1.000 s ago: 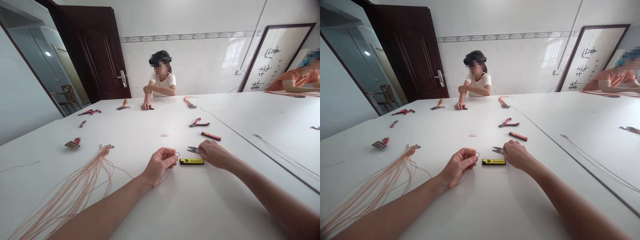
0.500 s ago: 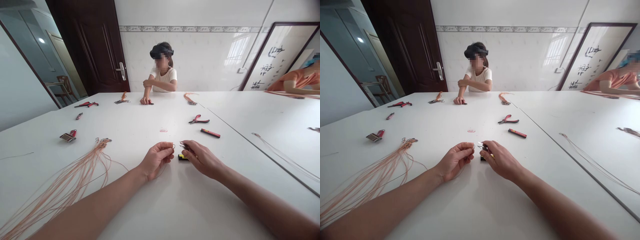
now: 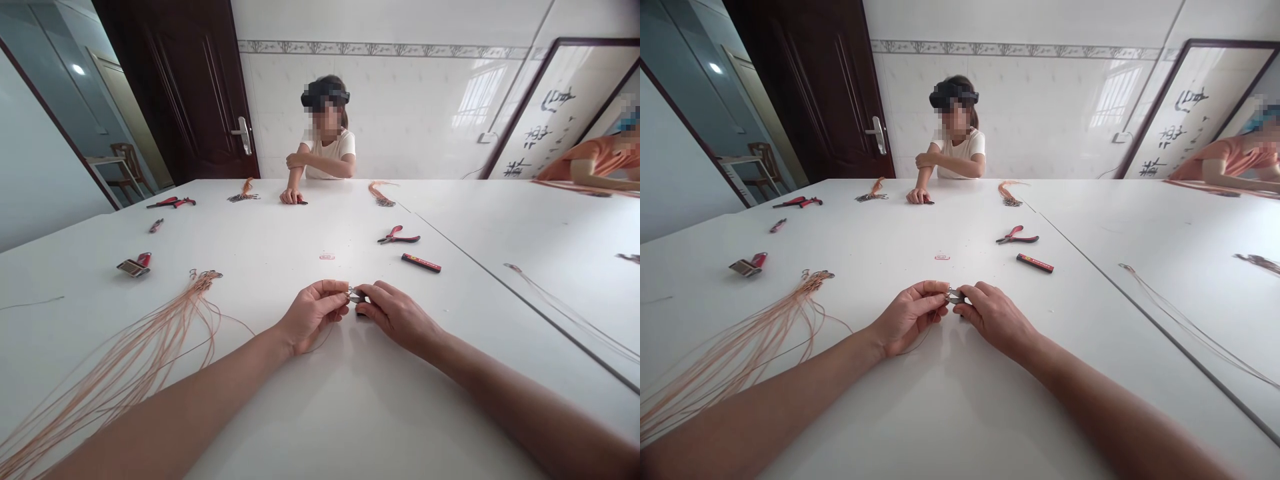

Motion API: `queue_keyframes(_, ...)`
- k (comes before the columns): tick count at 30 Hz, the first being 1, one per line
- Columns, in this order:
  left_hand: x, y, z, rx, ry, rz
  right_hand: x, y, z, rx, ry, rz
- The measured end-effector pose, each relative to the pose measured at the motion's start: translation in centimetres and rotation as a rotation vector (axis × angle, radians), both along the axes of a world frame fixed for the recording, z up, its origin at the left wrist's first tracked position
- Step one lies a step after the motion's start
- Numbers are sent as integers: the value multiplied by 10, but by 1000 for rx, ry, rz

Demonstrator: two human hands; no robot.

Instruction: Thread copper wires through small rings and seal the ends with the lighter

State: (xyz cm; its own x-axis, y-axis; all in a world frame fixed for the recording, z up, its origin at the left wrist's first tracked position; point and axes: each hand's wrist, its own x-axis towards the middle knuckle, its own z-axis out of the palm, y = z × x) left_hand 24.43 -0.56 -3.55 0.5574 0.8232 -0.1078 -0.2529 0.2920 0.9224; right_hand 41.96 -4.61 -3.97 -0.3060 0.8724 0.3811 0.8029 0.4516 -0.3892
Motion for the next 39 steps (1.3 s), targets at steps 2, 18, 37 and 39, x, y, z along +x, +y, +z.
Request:
queue_keyframes(2,0,0,0,6,7,1,0,1,0,1,-23,-16)
queue_keyframes(18,0,-3,2,53,112,39,24,17,-3,-25,-35,-296)
queue_keyframes(37,3,-5,-1,186,160,1,-5,-5,12,-213,399,-119)
queue_keyframes(39,3,-5,-2,210,159,-12,-9,-7,11,-273,471,-80)
